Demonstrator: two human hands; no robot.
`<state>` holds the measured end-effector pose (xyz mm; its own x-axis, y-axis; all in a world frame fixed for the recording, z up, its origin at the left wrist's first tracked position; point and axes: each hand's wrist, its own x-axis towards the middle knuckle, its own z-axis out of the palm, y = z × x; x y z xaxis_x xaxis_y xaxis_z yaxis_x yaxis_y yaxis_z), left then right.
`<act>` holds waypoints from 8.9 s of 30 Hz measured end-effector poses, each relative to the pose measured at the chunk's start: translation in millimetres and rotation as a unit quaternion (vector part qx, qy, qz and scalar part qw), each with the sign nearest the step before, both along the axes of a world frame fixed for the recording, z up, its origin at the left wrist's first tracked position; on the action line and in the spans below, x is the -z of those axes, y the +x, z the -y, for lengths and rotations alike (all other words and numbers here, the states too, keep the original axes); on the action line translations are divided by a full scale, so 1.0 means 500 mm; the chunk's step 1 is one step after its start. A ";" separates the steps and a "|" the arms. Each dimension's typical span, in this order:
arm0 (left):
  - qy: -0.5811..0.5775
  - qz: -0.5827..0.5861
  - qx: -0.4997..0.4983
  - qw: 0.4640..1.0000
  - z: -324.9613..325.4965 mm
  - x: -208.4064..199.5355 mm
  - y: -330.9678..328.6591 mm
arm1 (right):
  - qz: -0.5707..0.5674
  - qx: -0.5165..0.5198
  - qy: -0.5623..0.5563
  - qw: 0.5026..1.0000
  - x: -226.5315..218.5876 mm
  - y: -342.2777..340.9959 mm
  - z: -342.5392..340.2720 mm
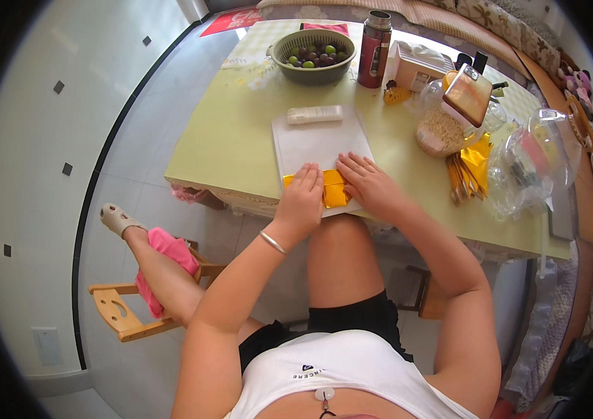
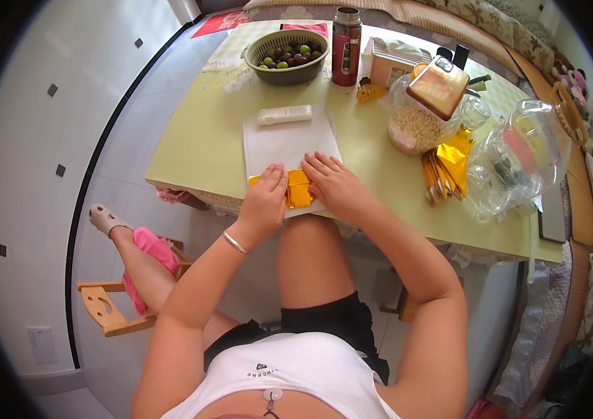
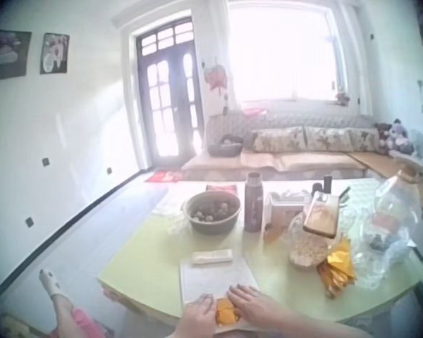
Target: The person sits at a table and folds a yellow sheet of paper into a smaller rectangular shape using a white paper as a guide. They repeatedly fold the edges, press the creases, and place the finished folded items on the table.
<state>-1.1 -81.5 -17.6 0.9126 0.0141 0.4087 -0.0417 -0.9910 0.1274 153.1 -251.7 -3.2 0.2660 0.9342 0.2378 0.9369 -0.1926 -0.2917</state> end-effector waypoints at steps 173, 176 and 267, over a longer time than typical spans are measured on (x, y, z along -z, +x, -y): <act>-0.542 0.091 -0.142 0.823 -0.142 -0.009 0.019 | -0.307 0.260 0.115 0.908 -0.001 0.116 -0.042; -0.498 0.106 -0.217 0.833 -0.119 -0.005 0.014 | -0.259 0.312 0.116 0.907 -0.020 0.086 -0.054; -0.765 0.047 -0.194 0.612 -0.119 -0.084 0.033 | -0.696 0.209 0.218 0.652 -0.032 0.106 -0.042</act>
